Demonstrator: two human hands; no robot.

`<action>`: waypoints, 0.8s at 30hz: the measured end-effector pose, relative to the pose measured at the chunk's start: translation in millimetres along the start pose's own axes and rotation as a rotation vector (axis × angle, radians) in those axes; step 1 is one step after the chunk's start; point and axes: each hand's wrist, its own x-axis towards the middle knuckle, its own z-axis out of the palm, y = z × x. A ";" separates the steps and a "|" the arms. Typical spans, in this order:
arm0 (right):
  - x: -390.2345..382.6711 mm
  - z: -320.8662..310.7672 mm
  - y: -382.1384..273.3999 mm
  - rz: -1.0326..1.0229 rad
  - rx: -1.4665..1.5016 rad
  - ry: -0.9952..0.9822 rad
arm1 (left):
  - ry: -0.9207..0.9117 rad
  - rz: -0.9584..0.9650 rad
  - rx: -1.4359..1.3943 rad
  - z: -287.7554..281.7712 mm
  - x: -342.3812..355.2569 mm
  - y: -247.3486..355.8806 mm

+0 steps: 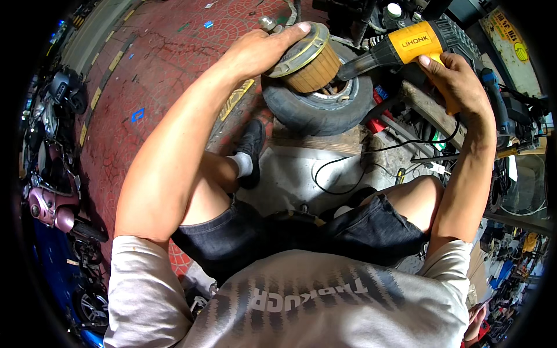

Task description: The person heats a motor assembly with a heat gun, then removes the motor from the wheel rim by hand and applies heat to the inside of the rim.

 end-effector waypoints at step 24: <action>-15.6 -4.2 3.0 -0.193 -0.089 0.137 | -0.051 -0.002 -0.041 1.3 -3.6 2.5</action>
